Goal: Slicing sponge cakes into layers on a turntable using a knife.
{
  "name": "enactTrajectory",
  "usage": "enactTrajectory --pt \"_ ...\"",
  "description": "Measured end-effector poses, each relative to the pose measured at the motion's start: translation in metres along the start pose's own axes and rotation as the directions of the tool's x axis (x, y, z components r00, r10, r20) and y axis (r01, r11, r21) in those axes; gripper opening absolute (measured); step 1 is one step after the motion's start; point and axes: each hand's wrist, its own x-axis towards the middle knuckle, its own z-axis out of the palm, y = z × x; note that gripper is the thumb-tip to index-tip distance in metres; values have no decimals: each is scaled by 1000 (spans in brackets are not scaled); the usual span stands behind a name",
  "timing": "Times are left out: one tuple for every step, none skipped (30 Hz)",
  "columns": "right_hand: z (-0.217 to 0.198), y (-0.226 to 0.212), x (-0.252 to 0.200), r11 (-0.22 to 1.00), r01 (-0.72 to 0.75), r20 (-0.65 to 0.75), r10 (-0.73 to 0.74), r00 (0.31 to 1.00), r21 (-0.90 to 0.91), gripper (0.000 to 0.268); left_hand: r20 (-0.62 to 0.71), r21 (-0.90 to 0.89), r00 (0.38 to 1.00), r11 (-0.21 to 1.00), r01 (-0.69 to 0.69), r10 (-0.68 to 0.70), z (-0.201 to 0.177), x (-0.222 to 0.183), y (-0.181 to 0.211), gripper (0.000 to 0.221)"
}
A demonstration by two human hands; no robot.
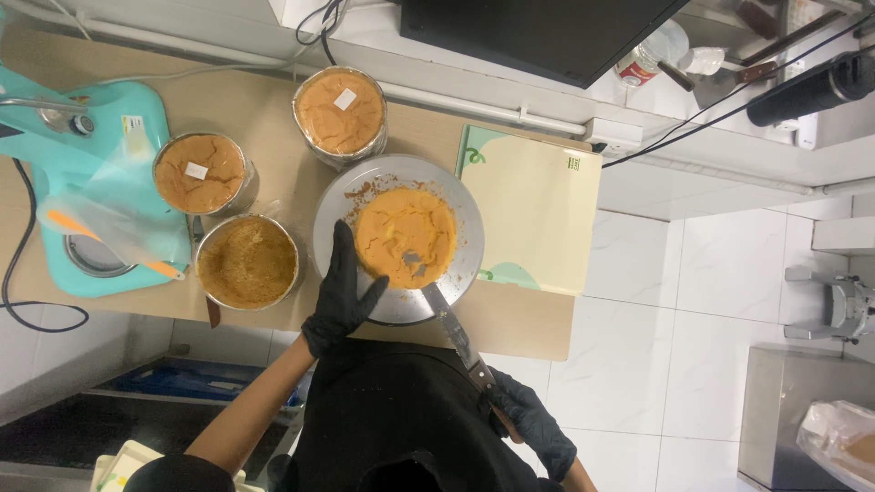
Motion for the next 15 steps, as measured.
enactTrajectory --pt "3 1 1 1000 -3 1 3 1000 0 43 1 -1 1000 1000 3 -3 4 3 -1 103" --pt "6 2 2 990 -138 -10 138 990 -1 43 16 -100 999 994 51 -49 8 6 -2 98" --pt "8 3 4 964 -267 -22 267 963 -3 43 35 -198 995 976 94 -89 13 12 -3 94" --pt "10 4 13 964 -266 -26 266 964 -3 43 35 -200 996 975 92 -87 11 12 2 94" --pt "13 4 24 921 270 -34 -291 956 -282 43 32 -192 999 981 27 -22 8 13 7 102" --pt "16 5 35 532 685 123 -738 663 -498 44 30 -184 999 982 -38 44 5 14 11 110" --pt "20 -3 34 535 684 120 -738 664 -495 44 34 -182 998 983 -37 44 3 12 11 110" --pt "23 -12 33 883 409 16 -417 909 -231 42 46 -179 997 983 -46 55 1 10 11 111" --pt "24 -21 32 998 9 47 -13 999 68 41 55 -178 996 982 -56 67 1 10 11 113" --pt "21 -24 24 998 10 45 -13 999 69 41 56 -178 996 982 -57 68 3 9 11 113" --pt "18 -26 14 998 39 27 -38 999 -47 44 45 -165 998 986 -36 44 6 6 11 114" --pt "14 -29 4 984 66 12 -65 998 -164 47 34 -152 999 988 -14 20 8 3 12 115" --pt "11 -27 2 984 66 14 -64 998 -164 47 33 -152 999 988 -12 18 13 0 13 115" --pt "8 -24 1 987 1 12 0 1000 -160 47 17 -138 1000 990 27 -24 18 -3 14 114" --pt "6 -22 -1 986 -62 12 64 998 -155 48 1 -124 998 990 66 -66 22 -6 15 114"
